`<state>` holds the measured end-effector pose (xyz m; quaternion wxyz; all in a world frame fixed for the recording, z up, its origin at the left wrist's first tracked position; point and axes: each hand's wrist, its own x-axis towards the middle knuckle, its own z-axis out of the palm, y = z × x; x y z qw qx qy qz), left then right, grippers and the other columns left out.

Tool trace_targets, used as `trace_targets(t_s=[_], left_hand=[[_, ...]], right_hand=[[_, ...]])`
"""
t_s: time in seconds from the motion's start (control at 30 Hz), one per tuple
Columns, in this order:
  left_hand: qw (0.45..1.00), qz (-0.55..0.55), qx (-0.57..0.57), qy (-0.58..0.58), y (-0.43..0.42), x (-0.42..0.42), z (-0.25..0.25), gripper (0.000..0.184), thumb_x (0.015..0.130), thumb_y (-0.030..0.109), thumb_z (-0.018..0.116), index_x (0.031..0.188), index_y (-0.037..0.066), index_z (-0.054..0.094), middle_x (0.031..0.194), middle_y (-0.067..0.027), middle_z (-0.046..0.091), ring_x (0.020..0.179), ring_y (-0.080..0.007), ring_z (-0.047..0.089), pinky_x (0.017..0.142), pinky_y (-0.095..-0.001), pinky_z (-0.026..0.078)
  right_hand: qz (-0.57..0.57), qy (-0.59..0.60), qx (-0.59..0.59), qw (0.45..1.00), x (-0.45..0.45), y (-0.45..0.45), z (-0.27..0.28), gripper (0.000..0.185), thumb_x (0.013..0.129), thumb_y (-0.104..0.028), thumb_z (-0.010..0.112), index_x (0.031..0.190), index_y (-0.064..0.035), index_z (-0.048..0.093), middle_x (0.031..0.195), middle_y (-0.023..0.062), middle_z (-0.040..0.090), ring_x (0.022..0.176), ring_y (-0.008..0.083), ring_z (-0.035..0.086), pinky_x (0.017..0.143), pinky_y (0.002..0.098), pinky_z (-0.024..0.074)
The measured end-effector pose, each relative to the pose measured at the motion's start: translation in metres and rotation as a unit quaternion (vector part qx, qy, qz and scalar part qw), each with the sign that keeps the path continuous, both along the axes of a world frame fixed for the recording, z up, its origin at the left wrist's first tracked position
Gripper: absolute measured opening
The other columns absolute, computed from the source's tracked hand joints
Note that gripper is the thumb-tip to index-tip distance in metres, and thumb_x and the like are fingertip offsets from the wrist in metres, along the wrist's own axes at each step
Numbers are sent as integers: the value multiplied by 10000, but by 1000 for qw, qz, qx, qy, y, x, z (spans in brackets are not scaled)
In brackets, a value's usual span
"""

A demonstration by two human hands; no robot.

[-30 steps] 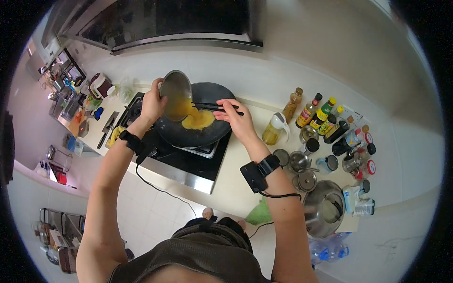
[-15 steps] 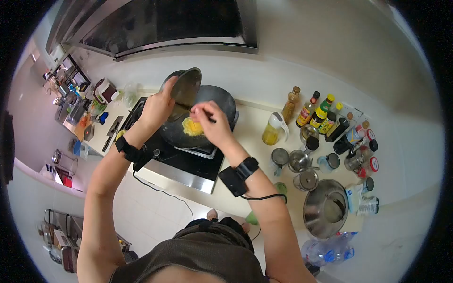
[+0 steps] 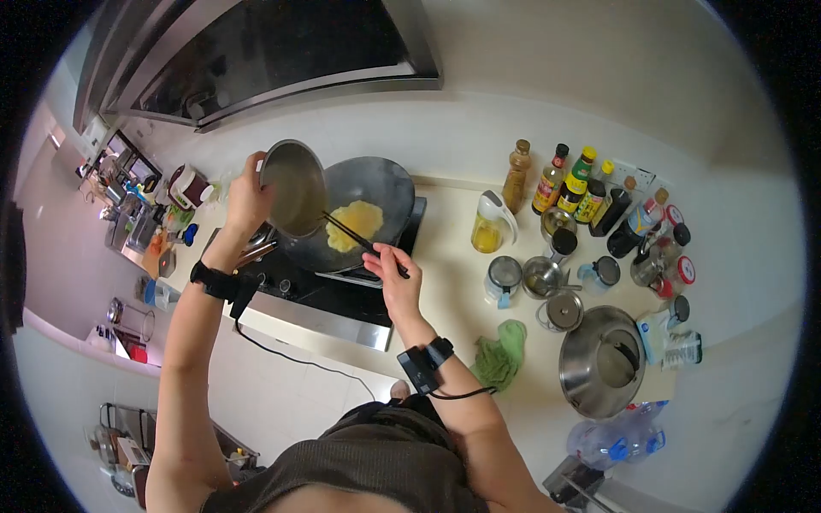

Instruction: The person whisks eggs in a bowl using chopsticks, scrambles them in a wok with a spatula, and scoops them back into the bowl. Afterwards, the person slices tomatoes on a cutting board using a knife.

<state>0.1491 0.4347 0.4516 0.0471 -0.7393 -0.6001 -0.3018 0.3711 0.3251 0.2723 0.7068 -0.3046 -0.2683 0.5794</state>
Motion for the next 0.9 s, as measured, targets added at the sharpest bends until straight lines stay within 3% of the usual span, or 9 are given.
trace_targets(t_s=[0.07, 0.17, 0.33, 0.43, 0.53, 0.67, 0.7, 0.8, 0.9], left_hand=[[1000, 3, -8, -1, 0, 1, -5, 563, 775, 8, 576, 1320, 75, 450, 830, -284, 656, 826, -468, 645, 745, -536, 508], [999, 3, -12, 33, -2, 9, -4, 562, 777, 7, 576, 1321, 67, 446, 836, -287, 655, 831, -470, 644, 745, -539, 508], [996, -13, -15, 88, -9, 18, -5, 599, 785, -6, 574, 1354, 65, 401, 816, -279, 659, 807, -482, 643, 726, -550, 512], [994, -44, -21, 100, -15, 30, -7, 611, 786, -12, 578, 1361, 59, 384, 804, -280, 658, 788, -486, 641, 719, -554, 516], [989, -61, -13, 136, -18, 32, -12, 604, 781, -16, 580, 1351, 46, 388, 787, -280, 651, 771, -482, 642, 709, -554, 519], [989, -47, -28, 137, -19, 38, -13, 598, 772, -25, 571, 1340, 36, 394, 777, -282, 645, 761, -480, 641, 713, -556, 520], [989, -63, -22, 128, -20, 40, -14, 596, 768, -28, 566, 1336, 36, 398, 782, -284, 646, 765, -479, 642, 718, -559, 519], [990, -50, -28, 132, -16, 34, -13, 586, 767, -26, 559, 1329, 41, 408, 798, -288, 649, 780, -477, 642, 733, -562, 514], [991, -23, -29, 126, -13, 31, -8, 573, 771, -12, 558, 1324, 52, 419, 820, -290, 653, 800, -478, 640, 747, -562, 509]], right_hand=[[-32, -30, 22, 999, -2, 0, 1, 291, 1026, -191, 551, 1121, 74, 624, 1095, 140, 662, 984, 244, 695, 867, 326, 574], [87, -44, 73, 993, -22, -4, 7, 241, 1024, -151, 547, 1107, 54, 643, 1056, 125, 673, 959, 225, 700, 841, 320, 579], [-99, -197, 96, 971, -12, -4, 7, 172, 996, -75, 572, 1028, 68, 661, 1016, 118, 648, 883, 191, 706, 779, 280, 583], [20, -161, 146, 976, -27, -13, 29, 154, 990, -64, 578, 1011, 62, 662, 988, 113, 663, 883, 189, 708, 766, 270, 572], [-136, -364, 124, 913, -18, 0, 8, 113, 968, -48, 599, 994, 38, 668, 947, 114, 670, 838, 183, 702, 721, 277, 553], [-88, -223, 213, 947, -22, -12, 25, 101, 959, -62, 611, 1003, 18, 653, 921, 111, 665, 821, 189, 680, 727, 288, 532], [-41, -260, 213, 941, -25, -13, 22, 87, 951, -51, 612, 1004, 7, 648, 940, 111, 666, 805, 208, 677, 725, 293, 524], [-154, -428, 165, 875, -15, -9, 4, 62, 936, -33, 612, 978, -3, 647, 911, 119, 649, 796, 242, 671, 699, 299, 520], [-94, -303, 193, 928, -7, -10, 2, 106, 980, -33, 573, 985, 47, 643, 949, 100, 632, 866, 187, 696, 773, 278, 567]])
